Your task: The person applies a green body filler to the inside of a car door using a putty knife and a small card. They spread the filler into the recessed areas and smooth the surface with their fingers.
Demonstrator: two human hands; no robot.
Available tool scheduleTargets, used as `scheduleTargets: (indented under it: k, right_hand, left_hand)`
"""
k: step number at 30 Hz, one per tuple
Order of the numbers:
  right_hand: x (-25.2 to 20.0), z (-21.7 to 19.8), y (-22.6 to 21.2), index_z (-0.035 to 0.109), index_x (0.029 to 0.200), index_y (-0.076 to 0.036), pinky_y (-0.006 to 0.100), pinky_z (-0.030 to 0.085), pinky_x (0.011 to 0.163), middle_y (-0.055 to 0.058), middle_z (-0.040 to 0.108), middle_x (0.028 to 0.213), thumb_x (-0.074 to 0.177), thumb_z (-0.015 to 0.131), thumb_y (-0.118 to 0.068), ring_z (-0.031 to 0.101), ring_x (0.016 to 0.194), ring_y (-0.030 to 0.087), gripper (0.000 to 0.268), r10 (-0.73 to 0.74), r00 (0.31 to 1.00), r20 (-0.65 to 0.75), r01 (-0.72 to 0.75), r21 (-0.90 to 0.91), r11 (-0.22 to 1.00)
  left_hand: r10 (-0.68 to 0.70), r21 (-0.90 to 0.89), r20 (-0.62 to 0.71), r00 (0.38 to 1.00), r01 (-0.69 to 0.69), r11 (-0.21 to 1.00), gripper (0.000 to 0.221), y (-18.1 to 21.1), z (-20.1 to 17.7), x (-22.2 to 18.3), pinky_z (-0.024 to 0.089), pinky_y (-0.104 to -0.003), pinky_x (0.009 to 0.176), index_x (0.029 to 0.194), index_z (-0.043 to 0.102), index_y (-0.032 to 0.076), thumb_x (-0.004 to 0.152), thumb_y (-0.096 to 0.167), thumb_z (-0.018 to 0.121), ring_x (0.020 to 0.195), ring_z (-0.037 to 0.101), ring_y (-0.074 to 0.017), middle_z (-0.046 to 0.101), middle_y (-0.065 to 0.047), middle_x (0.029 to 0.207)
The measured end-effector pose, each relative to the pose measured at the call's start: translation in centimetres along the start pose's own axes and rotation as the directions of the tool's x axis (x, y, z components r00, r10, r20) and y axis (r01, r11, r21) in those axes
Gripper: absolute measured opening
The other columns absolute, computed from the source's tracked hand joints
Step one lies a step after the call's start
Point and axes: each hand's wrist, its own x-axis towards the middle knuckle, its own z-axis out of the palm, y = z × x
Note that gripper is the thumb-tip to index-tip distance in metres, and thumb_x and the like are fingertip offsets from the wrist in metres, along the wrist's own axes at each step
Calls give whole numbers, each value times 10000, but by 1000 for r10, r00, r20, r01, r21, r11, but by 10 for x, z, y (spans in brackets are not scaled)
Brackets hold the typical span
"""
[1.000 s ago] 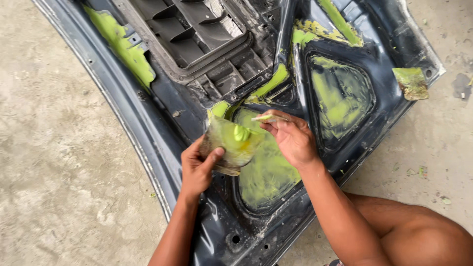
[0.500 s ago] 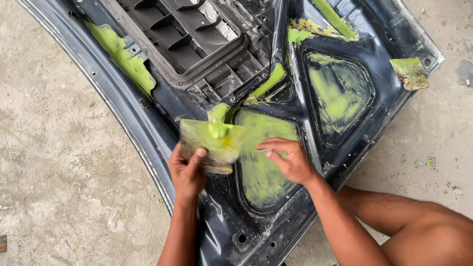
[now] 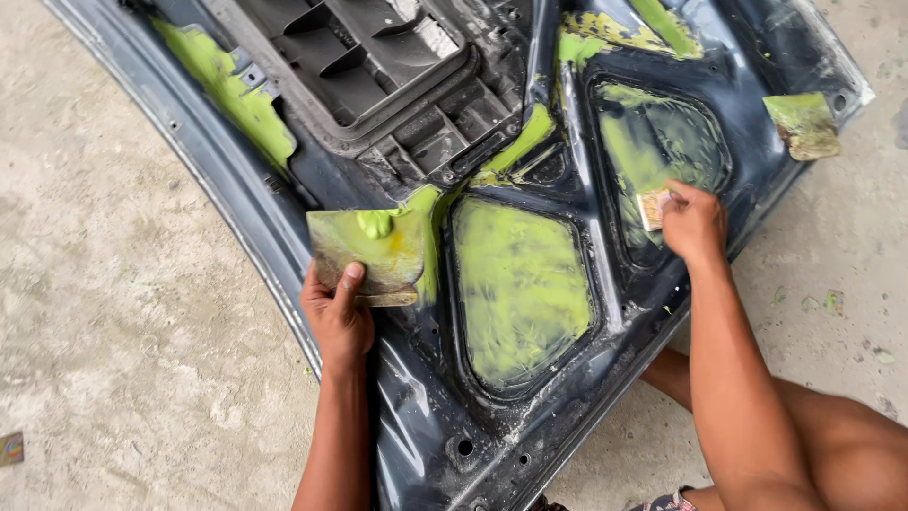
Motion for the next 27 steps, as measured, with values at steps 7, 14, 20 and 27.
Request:
scheduleTargets:
  k: [7, 14, 20, 27]
  right_hand:
    - [-52, -1, -220, 618, 1343, -225, 539, 268, 1117, 157, 546, 1361, 968, 511, -358, 437, 1327, 380, 412, -729, 683, 36, 689, 297, 661]
    - [-61, 8, -258, 644, 1297, -181, 539, 296, 1101, 171, 450, 1447, 976, 476, -408, 354, 1368, 448, 427, -870, 467, 158, 831, 257, 493]
    - [-65, 5, -241, 706, 1182, -262, 479, 317, 1079, 100, 503, 1409, 925, 526, -303, 404, 1353, 379, 315, -884, 426, 192, 841, 277, 465]
    - [-63, 29, -202, 597, 1266, -37, 487, 337, 1092, 179, 421, 1419, 898, 489, -176, 402, 1326, 326, 409, -414, 817, 402, 45, 671, 740]
  left_hand:
    - [-81, 121, 89, 993, 70, 990, 175, -7, 6, -9, 564, -300, 619, 915, 660, 45, 770, 29, 756, 669, 681, -137, 671, -54, 743]
    - [-198, 177, 187, 962, 166, 970, 165, 7, 18, -22, 561, -307, 603, 910, 681, 18, 761, 9, 752, 646, 678, -148, 675, -77, 721]
    - [-197, 213, 199, 960, 154, 965, 166, 9, 12, -14, 564, -300, 636, 929, 690, 46, 779, 44, 761, 680, 674, -131, 685, -67, 743]
    - [87, 143, -33, 996, -81, 986, 144, 14, -5, 9, 562, -273, 728, 950, 638, 77, 845, 68, 736, 739, 677, -124, 675, -36, 822]
